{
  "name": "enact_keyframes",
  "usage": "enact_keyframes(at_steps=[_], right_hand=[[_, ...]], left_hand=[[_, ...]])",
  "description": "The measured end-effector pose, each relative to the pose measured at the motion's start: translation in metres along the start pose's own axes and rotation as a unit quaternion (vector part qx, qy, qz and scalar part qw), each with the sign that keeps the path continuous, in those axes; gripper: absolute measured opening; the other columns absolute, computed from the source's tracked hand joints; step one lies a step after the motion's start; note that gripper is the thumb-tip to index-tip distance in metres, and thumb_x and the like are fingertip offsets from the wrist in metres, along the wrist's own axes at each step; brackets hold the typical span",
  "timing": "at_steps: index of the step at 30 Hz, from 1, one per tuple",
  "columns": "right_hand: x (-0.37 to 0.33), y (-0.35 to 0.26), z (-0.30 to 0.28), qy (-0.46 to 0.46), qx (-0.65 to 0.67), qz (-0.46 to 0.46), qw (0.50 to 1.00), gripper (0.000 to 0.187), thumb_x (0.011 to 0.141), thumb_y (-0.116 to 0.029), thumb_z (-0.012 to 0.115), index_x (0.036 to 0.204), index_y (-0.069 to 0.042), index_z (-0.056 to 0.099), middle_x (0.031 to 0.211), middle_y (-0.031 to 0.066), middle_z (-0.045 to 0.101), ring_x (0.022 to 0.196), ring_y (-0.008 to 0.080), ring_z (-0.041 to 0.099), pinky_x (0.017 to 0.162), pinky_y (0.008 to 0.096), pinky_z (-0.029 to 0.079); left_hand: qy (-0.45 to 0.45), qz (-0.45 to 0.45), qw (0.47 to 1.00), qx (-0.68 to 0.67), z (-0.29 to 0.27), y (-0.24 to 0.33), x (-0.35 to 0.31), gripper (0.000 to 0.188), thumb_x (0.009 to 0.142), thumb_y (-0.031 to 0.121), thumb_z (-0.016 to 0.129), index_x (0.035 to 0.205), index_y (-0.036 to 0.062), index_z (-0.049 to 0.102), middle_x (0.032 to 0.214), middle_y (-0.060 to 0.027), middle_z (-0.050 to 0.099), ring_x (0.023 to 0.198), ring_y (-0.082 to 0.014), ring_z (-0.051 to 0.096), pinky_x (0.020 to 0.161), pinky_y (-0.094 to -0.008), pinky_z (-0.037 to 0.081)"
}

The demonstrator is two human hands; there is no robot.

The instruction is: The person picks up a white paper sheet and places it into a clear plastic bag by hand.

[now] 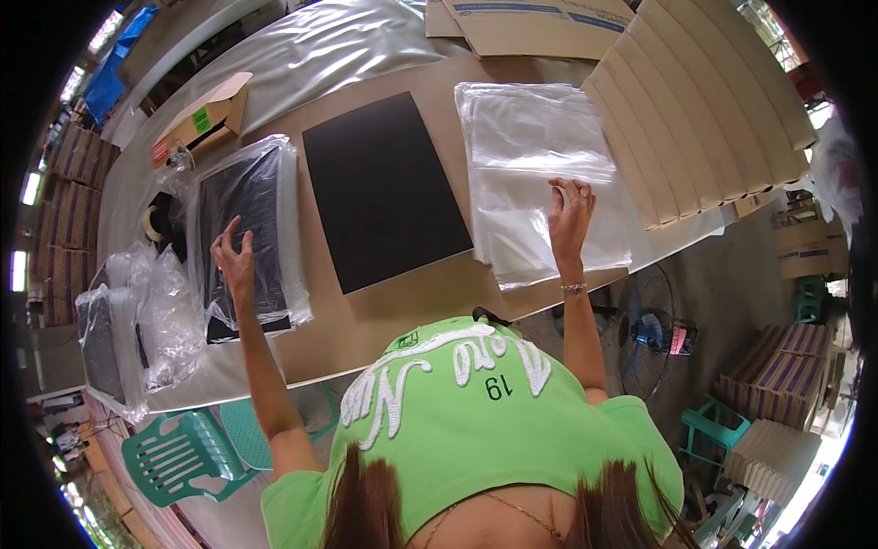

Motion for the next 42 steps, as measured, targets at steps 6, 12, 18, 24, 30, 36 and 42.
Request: enact_keyframes(at_steps=[6, 12, 18, 24, 30, 36, 42], right_hand=[[-0.016, 0.046, 0.042, -0.138, 0.000, 0.068, 0.988, 0.018, 0.082, -0.029, 0.063, 0.092, -0.015, 0.067, 0.094, 0.0097, 0.060, 0.094, 0.0293, 0.054, 0.082, 0.0412, 0.043], [-0.044, 0.014, 0.062, -0.290, 0.008, 0.042, 0.956, 0.031, 0.077, -0.041, 0.066, 0.089, -0.013, 0.066, 0.095, 0.0100, 0.060, 0.094, 0.0294, 0.056, 0.081, 0.0414, 0.044], [-0.072, -0.004, 0.064, -0.349, 0.020, 0.052, 0.935, 0.025, 0.076, -0.031, 0.068, 0.086, -0.008, 0.064, 0.089, 0.0111, 0.062, 0.083, 0.0261, 0.059, 0.074, 0.0376, 0.046], [-0.073, 0.016, 0.064, -0.291, 0.094, 0.129, 0.943, 0.015, 0.077, -0.017, 0.066, 0.083, -0.004, 0.063, 0.074, 0.0132, 0.062, 0.070, 0.0268, 0.061, 0.066, 0.0361, 0.047], [-0.056, 0.010, 0.058, -0.262, 0.133, 0.117, 0.949, 0.015, 0.078, -0.017, 0.066, 0.081, -0.003, 0.063, 0.076, 0.0128, 0.062, 0.070, 0.0254, 0.060, 0.065, 0.0364, 0.047], [-0.063, -0.017, 0.064, -0.261, 0.075, -0.001, 0.962, 0.016, 0.077, -0.019, 0.067, 0.081, -0.003, 0.063, 0.078, 0.0123, 0.060, 0.070, 0.0254, 0.059, 0.065, 0.0360, 0.047], [-0.066, 0.029, 0.089, -0.269, 0.187, 0.122, 0.937, 0.019, 0.079, -0.020, 0.067, 0.089, -0.005, 0.062, 0.074, 0.0076, 0.061, 0.065, 0.0205, 0.057, 0.064, 0.0333, 0.046]], left_hand=[[-0.050, 0.030, 0.994, -0.095, 0.044, 0.071, -0.008, 0.035, 0.083, 0.023, 0.064, 0.118, 0.0173, 0.059, 0.117, -0.0120, 0.048, 0.116, -0.0259, 0.038, 0.100, -0.0372, 0.030], [-0.134, 0.032, 0.979, -0.152, 0.070, 0.133, -0.044, 0.034, 0.083, 0.023, 0.063, 0.116, 0.0174, 0.059, 0.118, -0.0124, 0.048, 0.115, -0.0265, 0.042, 0.099, -0.0374, 0.033], [-0.152, 0.015, 0.968, -0.201, 0.085, 0.124, -0.065, 0.032, 0.084, 0.021, 0.062, 0.115, 0.0156, 0.060, 0.114, -0.0114, 0.051, 0.112, -0.0252, 0.045, 0.096, -0.0353, 0.036], [-0.172, 0.003, 0.962, -0.213, 0.094, 0.116, -0.083, 0.031, 0.084, 0.017, 0.062, 0.115, 0.0140, 0.060, 0.111, -0.0095, 0.052, 0.102, -0.0222, 0.050, 0.090, -0.0329, 0.040], [-0.204, -0.019, 0.952, -0.228, 0.112, 0.112, -0.098, 0.032, 0.084, 0.019, 0.062, 0.116, 0.0174, 0.060, 0.109, -0.0076, 0.052, 0.098, -0.0188, 0.051, 0.084, -0.0323, 0.043], [-0.226, -0.002, 0.949, -0.222, 0.117, 0.144, -0.098, 0.032, 0.084, 0.018, 0.062, 0.116, 0.0191, 0.059, 0.107, -0.0059, 0.052, 0.095, -0.0172, 0.052, 0.081, -0.0325, 0.044], [-0.255, 0.030, 0.930, -0.264, 0.130, 0.177, -0.106, 0.030, 0.086, 0.015, 0.061, 0.116, 0.0171, 0.060, 0.104, -0.0040, 0.050, 0.092, -0.0131, 0.053, 0.079, -0.0286, 0.044]])
Point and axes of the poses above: each hand's wrist, its own x-axis towards the middle knuckle, its own z-axis out of the palm, y = z × x, the point moved 9 cm from there along x, towards the middle knuckle
